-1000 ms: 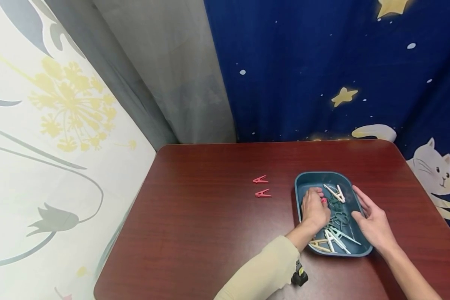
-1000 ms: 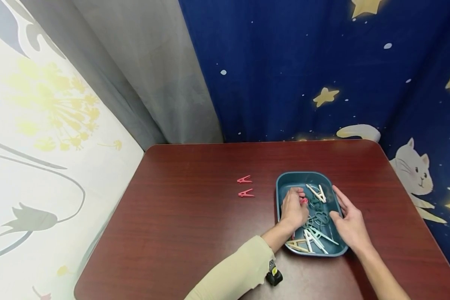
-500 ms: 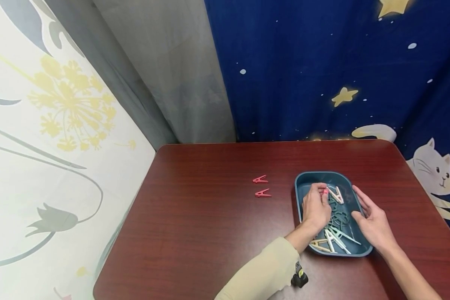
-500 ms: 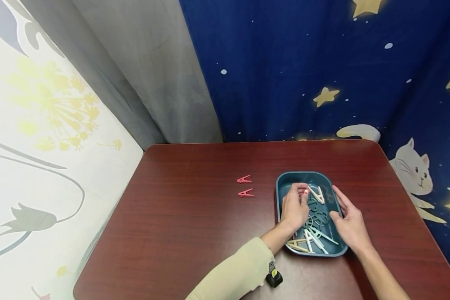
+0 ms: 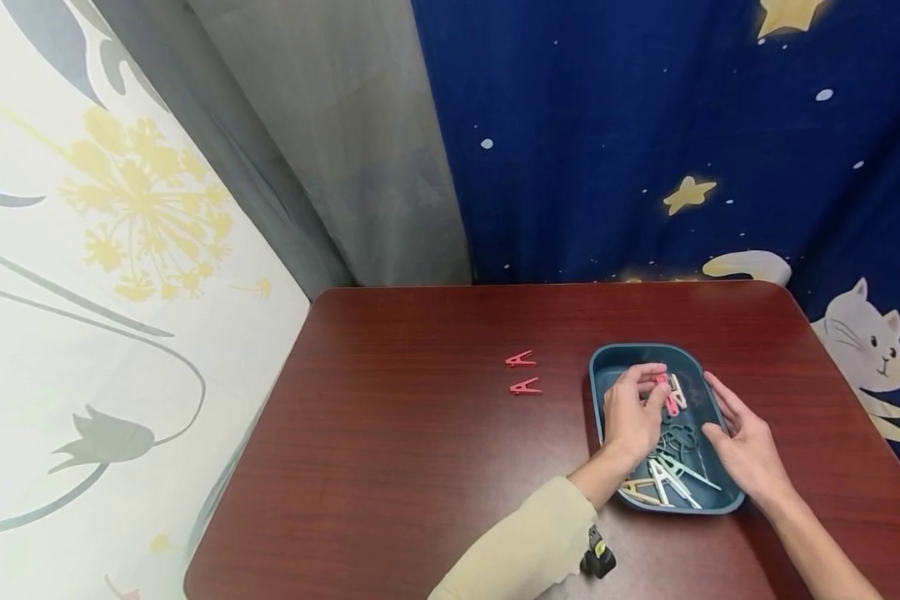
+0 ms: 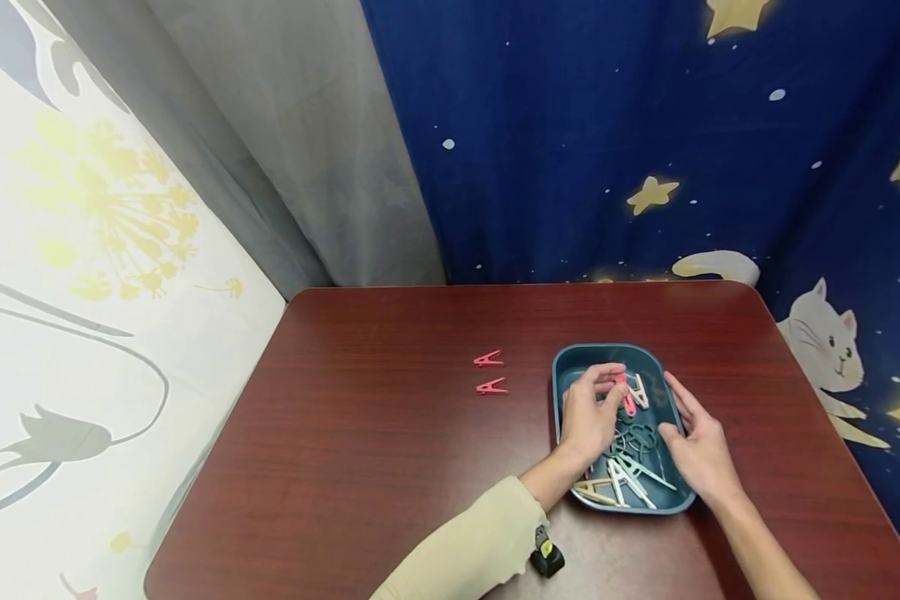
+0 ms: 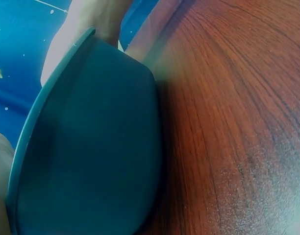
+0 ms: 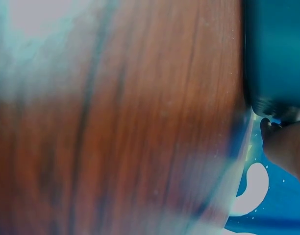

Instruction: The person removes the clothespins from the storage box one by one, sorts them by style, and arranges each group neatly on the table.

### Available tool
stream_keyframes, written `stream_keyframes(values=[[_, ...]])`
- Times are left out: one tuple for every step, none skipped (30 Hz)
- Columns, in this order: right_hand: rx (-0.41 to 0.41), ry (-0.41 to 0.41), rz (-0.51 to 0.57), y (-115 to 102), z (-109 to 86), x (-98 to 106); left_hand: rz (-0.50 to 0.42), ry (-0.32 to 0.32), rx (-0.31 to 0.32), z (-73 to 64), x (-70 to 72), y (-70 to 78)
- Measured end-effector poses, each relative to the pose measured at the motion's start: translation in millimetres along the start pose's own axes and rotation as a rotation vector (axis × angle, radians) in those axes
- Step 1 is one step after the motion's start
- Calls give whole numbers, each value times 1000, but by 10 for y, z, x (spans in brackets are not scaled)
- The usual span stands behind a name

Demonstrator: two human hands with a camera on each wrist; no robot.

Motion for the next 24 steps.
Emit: stream_keyframes(values=[[-1, -1, 1, 2, -2, -4, -10, -3, -8, 0, 4, -2], [-4, -3, 1, 2, -2, -6, -29, -8, -9, 0, 9, 0], [-6, -4, 0, 2, -2, -9, -45, -9, -16, 1, 14, 3], [-8, -7, -4, 2, -3, -10, -66, -13, -19, 1, 20, 6], [-10, -9, -6, 2, -2, -12, -83, -13, -24, 4, 25, 9], [-12, -10, -7, 0, -1, -13, -110, -16, -26, 7, 30, 12], [-14, -11, -10, -1, 0, -13, -135, -19, -29, 11, 36, 17], [-16, -12, -14, -3, 2, -12, -163, -24, -28, 13, 42, 23], [-18, -13, -18, -3, 2, -12, -188, -28, -27, 14, 49, 30], [-21, -11, -19, -3, 2, -12, -212, -36, -26, 15, 55, 37], [-24, -10, -19, -2, 2, -11, -232, -43, -25, 16, 62, 46], [-26, -8, -19, -2, 3, -10, -254, -54, -24, 17, 72, 56], [-26, -6, -18, -2, 2, -9, -272, -64, -24, 19, 82, 68], [-26, -3, -14, -3, 1, -8, -290, -75, -25, 23, 92, 79], [-24, 0, -8, -4, 0, -7, -302, -85, -29, 29, 105, 91], [-21, 2, -2, -4, -1, -8, -313, -95, -34, 39, 119, 102], [-17, 4, 2, -5, -2, -8, -319, -104, -39, 49, 137, 113], [-12, 5, 5, -6, -4, -9, -322, -113, -48, 61, 158, 125], [-8, 6, 6, -7, -5, -10, -320, -120, -56, 75, 178, 133], [-5, 7, 9, -9, -6, -11, -310, -122, -68, 90, 201, 143], [-3, 7, 8, -11, -5, -12, -302, -125, -81, 103, 226, 152], [-3, 6, 6, -12, -4, -13, -299, -130, -90, 117, 251, 162], [-4, 6, 3, -14, -3, -13, -293, -131, -101, 131, 277, 172], [-7, 4, -1, -15, -1, -14, -288, -129, -111, 143, 303, 180]])
Point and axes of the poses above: each hand's wrist, its own z-axis towards the middle knuckle, its own x-axis out of the back of the hand, y = z × x, the point moved 1 cm from there along z, towards the middle knuckle, and after that the axes turned 13 degrees about x, right-handed, at the moved point
